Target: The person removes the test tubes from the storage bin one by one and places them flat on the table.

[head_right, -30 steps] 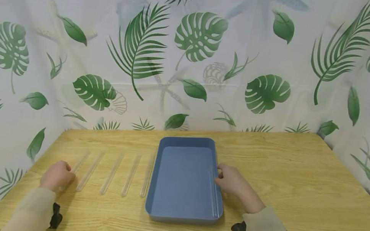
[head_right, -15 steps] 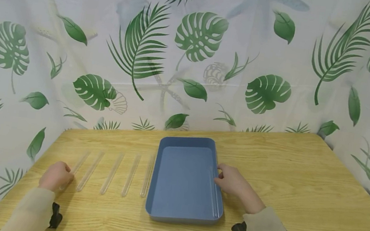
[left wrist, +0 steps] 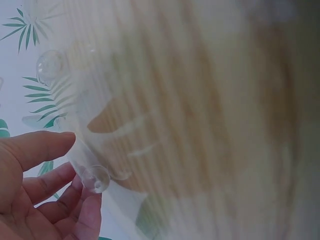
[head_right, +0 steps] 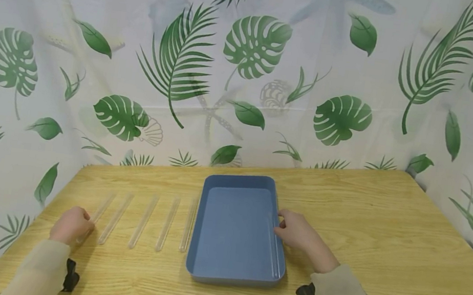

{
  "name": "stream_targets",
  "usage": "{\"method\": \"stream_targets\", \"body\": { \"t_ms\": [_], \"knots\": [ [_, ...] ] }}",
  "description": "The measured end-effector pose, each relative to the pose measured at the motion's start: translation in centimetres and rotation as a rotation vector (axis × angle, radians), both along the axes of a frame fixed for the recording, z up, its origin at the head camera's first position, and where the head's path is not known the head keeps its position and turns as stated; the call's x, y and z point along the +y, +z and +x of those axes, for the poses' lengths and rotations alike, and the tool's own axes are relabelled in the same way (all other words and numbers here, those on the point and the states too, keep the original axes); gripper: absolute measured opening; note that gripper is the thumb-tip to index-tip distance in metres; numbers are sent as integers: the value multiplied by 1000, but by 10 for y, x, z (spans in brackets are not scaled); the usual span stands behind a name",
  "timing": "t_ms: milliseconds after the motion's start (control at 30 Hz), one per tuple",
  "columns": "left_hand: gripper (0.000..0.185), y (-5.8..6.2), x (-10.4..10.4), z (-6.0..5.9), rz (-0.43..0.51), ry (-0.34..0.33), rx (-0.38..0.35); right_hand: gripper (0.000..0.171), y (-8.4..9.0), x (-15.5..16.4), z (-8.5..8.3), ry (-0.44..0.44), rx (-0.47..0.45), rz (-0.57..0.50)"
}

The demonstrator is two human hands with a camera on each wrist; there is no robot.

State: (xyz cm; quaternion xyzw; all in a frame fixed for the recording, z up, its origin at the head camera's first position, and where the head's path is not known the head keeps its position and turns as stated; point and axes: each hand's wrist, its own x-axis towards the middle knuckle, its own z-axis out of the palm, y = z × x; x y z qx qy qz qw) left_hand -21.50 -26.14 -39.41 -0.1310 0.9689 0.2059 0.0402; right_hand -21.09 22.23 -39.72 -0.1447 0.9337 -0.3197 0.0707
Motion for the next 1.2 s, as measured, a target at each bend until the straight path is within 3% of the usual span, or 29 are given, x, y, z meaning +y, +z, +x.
{"method": "stream_targets", "body": {
  "t_ms": [333,567,667,867,1033,1200],
  "knots": [
    [14,1,-2,1,-12,17,20,45,0,0,-1,-4,-13,0],
    [33,6,4,0,-11,-34,106,46,-6,5,-5,26,4,-21],
    [31,10,13,-2,29,-47,154,47,-7,6,-6,33,1,-24],
    [29,18,47,-9,215,-96,250,46,1,1,-1,8,-33,-21],
    [28,20,86,-12,388,-136,263,45,0,-1,-2,1,-39,-7],
    [26,24,133,-7,556,-198,264,45,-1,-1,-2,5,-32,-6]
  ]
}}
